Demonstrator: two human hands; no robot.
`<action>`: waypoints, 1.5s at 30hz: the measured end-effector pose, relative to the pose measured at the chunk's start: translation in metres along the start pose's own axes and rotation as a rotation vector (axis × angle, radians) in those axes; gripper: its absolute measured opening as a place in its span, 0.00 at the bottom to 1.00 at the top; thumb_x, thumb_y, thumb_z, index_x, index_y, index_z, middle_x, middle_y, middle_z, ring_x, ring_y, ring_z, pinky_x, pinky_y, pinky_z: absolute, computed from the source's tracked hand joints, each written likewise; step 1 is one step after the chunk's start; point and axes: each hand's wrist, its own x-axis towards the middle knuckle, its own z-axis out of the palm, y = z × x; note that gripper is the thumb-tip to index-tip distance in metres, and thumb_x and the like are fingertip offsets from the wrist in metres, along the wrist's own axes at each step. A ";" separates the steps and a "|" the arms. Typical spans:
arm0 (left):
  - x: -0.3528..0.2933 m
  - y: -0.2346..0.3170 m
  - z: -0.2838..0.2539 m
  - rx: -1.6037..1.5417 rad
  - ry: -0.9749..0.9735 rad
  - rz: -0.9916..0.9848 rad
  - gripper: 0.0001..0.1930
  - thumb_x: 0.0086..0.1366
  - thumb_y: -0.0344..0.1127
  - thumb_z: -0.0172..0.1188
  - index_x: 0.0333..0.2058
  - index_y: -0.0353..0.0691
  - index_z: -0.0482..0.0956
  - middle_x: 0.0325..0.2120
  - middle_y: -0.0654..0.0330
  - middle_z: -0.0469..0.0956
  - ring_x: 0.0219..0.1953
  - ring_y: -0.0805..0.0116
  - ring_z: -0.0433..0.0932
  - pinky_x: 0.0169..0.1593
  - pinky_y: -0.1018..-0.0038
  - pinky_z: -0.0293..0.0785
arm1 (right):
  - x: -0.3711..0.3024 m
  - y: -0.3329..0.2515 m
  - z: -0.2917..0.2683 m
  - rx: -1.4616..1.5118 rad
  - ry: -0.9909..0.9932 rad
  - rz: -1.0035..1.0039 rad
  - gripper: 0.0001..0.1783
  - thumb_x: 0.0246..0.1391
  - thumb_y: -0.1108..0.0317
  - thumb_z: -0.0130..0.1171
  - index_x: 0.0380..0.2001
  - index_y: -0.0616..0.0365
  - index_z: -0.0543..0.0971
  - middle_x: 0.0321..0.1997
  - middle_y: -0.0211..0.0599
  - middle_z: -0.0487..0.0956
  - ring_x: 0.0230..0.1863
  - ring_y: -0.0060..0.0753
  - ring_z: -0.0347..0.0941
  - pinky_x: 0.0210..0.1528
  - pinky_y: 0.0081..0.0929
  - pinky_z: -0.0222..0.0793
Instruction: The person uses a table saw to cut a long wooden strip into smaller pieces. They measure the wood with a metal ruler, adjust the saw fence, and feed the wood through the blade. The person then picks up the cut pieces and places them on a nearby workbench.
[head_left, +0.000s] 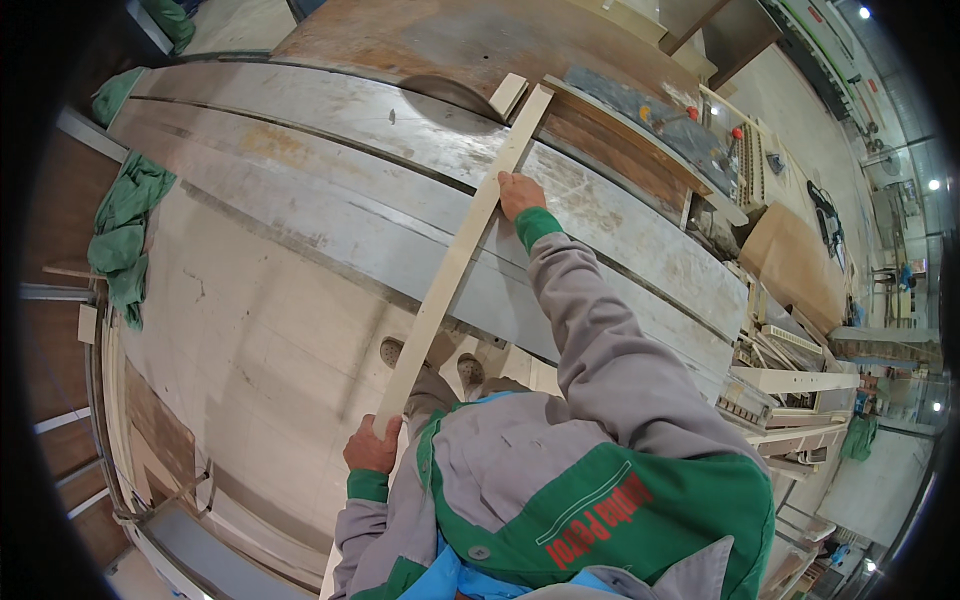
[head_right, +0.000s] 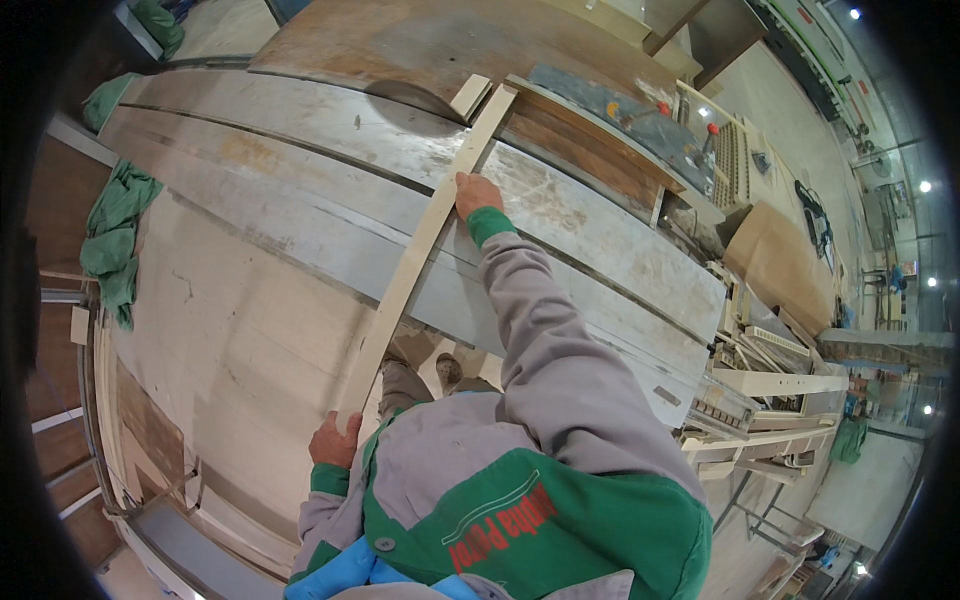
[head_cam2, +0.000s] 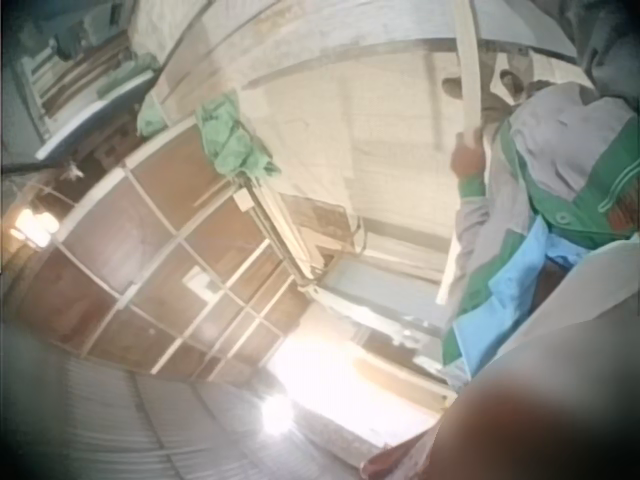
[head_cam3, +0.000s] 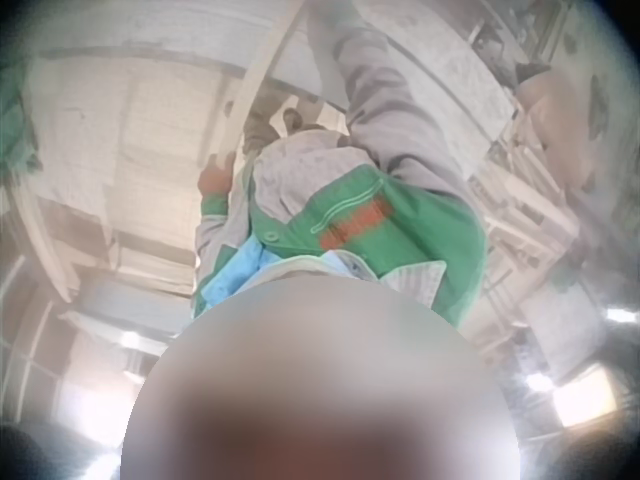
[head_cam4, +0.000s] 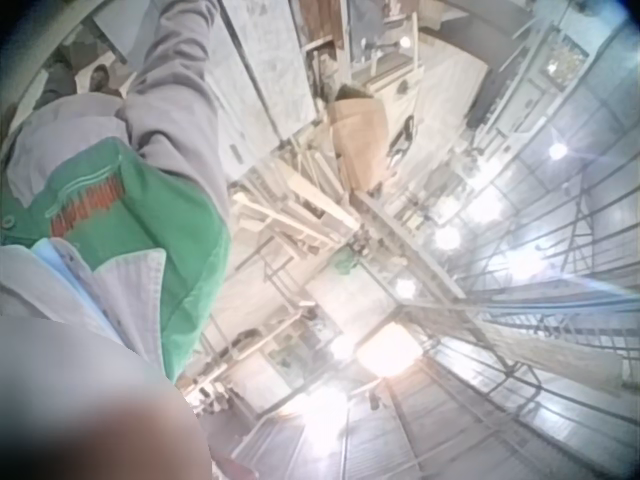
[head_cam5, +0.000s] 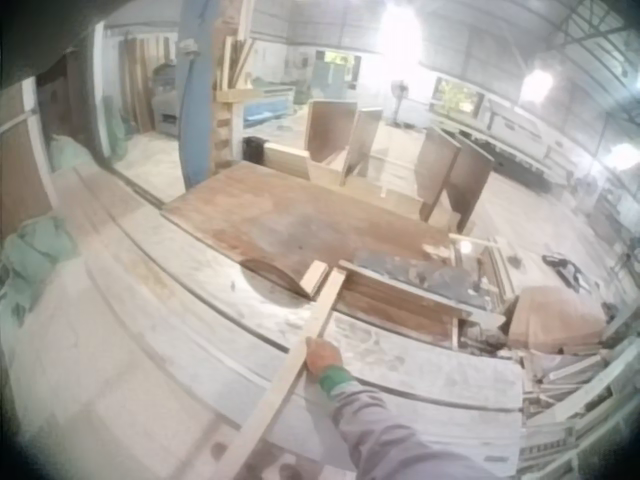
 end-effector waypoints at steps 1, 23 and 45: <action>0.001 0.000 -0.001 -0.016 -0.009 -0.002 0.36 0.65 0.75 0.51 0.41 0.43 0.80 0.31 0.46 0.85 0.37 0.38 0.83 0.41 0.47 0.78 | 0.000 -0.003 0.000 0.004 -0.004 0.003 0.30 0.73 0.51 0.36 0.46 0.64 0.82 0.54 0.55 0.81 0.56 0.59 0.75 0.62 0.49 0.68; 0.017 -0.016 -0.005 -0.048 -0.038 0.021 0.36 0.66 0.74 0.50 0.41 0.42 0.80 0.32 0.45 0.85 0.36 0.38 0.83 0.40 0.46 0.77 | 0.020 -0.004 0.020 0.042 -0.002 0.024 0.30 0.72 0.49 0.38 0.46 0.62 0.82 0.54 0.58 0.80 0.56 0.62 0.75 0.62 0.52 0.67; 0.033 -0.026 -0.017 -0.053 0.005 0.035 0.35 0.66 0.72 0.52 0.42 0.40 0.81 0.33 0.44 0.85 0.37 0.37 0.84 0.41 0.46 0.77 | 0.031 -0.023 0.031 0.004 -0.011 -0.040 0.30 0.72 0.51 0.37 0.44 0.66 0.82 0.54 0.60 0.80 0.56 0.63 0.74 0.62 0.52 0.66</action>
